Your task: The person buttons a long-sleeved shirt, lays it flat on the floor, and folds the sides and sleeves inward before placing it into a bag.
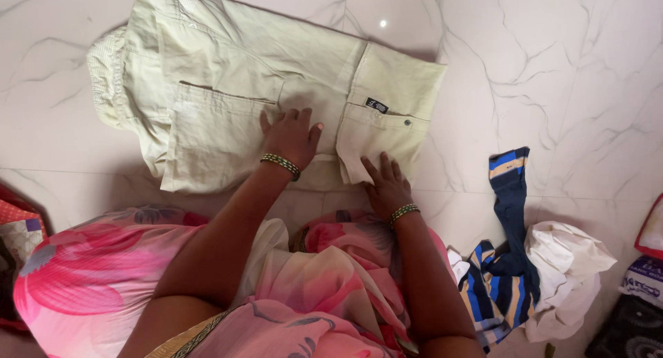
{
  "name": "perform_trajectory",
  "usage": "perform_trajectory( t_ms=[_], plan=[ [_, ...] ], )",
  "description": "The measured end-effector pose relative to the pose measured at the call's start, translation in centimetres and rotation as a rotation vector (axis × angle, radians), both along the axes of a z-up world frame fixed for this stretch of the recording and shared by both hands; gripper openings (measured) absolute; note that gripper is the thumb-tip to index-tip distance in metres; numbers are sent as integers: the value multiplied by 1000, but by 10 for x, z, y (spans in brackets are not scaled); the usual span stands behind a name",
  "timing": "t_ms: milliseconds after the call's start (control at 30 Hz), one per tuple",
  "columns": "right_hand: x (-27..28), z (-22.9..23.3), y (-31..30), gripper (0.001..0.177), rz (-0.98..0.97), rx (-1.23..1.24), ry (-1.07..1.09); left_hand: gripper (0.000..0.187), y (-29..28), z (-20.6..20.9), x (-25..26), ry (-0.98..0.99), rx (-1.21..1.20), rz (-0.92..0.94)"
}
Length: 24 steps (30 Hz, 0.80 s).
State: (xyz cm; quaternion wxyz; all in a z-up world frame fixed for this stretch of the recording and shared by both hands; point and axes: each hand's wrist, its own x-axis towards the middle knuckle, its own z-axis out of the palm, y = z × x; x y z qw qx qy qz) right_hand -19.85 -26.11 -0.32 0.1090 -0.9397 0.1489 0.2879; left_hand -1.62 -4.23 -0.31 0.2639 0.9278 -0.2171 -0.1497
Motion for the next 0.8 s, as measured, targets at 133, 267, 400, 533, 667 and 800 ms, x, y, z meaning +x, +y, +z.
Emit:
perform_trajectory(
  t_ms=[133, 267, 400, 533, 667, 800],
  plan=[
    [0, 12, -3, 68, 0, 94, -96, 55, -15, -2, -22, 311, -62, -55],
    [5, 26, -6, 78, 64, 84, 100, 67, -31, -29, -44, 433, -147, -88],
    [30, 33, -25, 80, 0, 388, -60, 77, -42, -46, -54, 546, -372, 111],
    [76, 5, -47, 47, -298, 67, -520, 78, -42, -42, -56, 771, -491, 174],
    [97, -26, -61, 52, -156, -169, -831, 70, -43, -64, -59, 713, -419, 104],
    [109, -44, -45, 59, -159, -261, -488, 44, -46, -76, -66, 382, -343, -105]
  ],
)
